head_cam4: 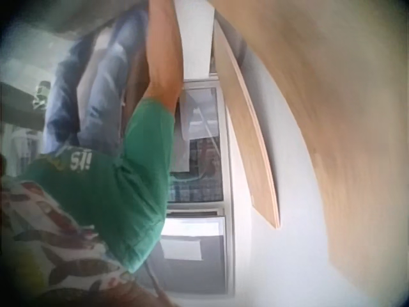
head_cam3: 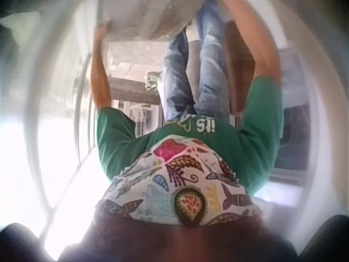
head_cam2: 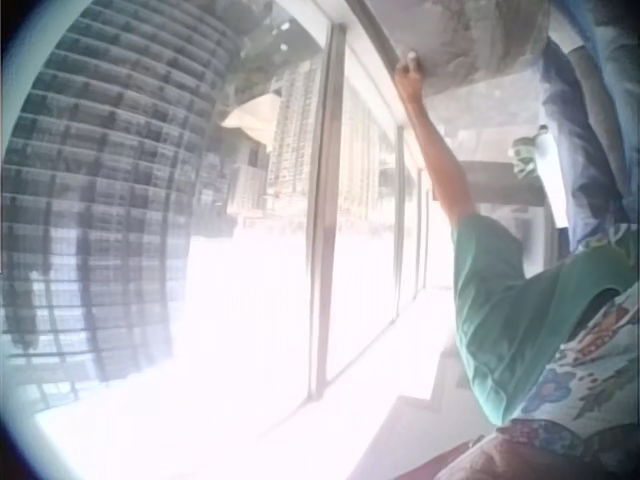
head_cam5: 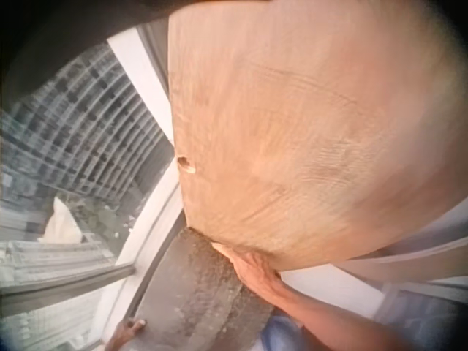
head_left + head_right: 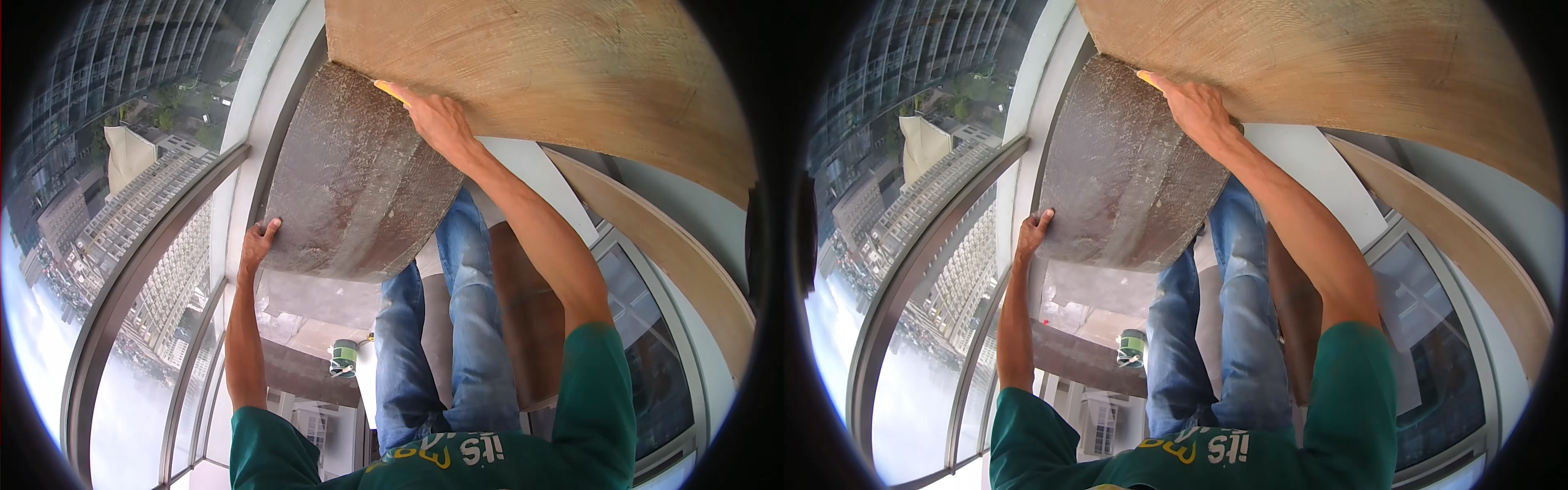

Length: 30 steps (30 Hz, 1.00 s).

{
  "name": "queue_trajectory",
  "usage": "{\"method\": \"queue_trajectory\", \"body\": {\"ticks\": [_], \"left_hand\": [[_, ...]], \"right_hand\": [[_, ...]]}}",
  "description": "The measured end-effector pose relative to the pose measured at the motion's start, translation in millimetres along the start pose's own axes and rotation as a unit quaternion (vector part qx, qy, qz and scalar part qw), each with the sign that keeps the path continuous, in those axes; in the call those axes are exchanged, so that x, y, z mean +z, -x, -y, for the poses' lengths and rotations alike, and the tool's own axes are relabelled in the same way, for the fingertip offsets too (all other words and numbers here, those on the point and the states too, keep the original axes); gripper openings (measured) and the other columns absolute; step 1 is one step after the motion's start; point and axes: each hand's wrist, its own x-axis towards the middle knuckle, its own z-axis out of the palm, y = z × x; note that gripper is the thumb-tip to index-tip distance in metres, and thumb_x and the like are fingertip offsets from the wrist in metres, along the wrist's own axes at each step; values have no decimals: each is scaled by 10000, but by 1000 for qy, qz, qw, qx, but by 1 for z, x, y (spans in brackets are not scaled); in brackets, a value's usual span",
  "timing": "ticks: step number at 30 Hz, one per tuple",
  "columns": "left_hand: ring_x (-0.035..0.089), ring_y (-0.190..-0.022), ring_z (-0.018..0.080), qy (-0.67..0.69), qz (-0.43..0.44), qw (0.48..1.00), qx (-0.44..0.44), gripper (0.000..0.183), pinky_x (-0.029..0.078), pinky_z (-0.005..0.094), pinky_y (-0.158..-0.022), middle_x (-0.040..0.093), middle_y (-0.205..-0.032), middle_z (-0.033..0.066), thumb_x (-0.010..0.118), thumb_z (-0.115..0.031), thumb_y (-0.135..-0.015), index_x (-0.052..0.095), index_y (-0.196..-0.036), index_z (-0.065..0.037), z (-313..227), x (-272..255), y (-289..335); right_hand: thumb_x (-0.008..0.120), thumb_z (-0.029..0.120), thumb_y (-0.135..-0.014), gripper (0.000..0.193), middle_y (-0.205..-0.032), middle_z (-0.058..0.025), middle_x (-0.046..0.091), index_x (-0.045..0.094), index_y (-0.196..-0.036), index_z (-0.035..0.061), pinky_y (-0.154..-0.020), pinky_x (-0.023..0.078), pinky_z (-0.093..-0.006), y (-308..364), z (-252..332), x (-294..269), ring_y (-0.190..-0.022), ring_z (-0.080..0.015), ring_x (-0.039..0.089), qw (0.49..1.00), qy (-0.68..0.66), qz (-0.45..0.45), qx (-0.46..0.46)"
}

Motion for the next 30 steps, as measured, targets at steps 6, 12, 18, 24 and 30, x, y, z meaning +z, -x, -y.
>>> {"method": "queue_trajectory", "body": {"ticks": [6,12,18,24,30], "left_hand": [[495,-625,173,49,12,998,25,760,440,350,-592,548,-624,109,619,-687,-828,655,-835,72,-17,-3,1],[647,-758,342,24,-36,999,11,830,483,427,-707,643,-749,254,614,-731,-793,652,-858,96,4,5,8],[645,-781,374,58,7,998,15,897,489,424,-728,641,-782,294,619,-750,-774,642,-889,139,-5,6,-4],[663,-916,416,45,26,999,-6,936,498,431,-798,653,-877,333,606,-757,-773,643,-964,158,15,12,-8],[664,-968,418,30,21,999,-3,914,497,444,-824,648,-922,355,618,-744,-772,650,-941,154,0,7,-7]], "right_hand": [[493,0,-902,556,-731,-165,658,474,-1409,228,-653,510,-503,-8,-24,23,-667,-368,647,998,54,22,17],[498,47,-927,492,-829,-193,681,504,-1387,221,-689,522,-483,28,-7,-29,-762,-362,666,989,58,115,72],[519,71,-933,460,-837,-188,682,522,-1370,212,-697,515,-495,-64,14,32,-759,-367,664,1000,14,-22,6],[507,65,-939,451,-826,-170,688,518,-1375,182,-717,516,-486,-29,-2,19,-764,-364,666,996,43,68,47],[546,94,-937,447,-844,-170,697,525,-1370,202,-739,526,-472,-62,27,14,-771,-353,672,1000,4,21,10]]}}
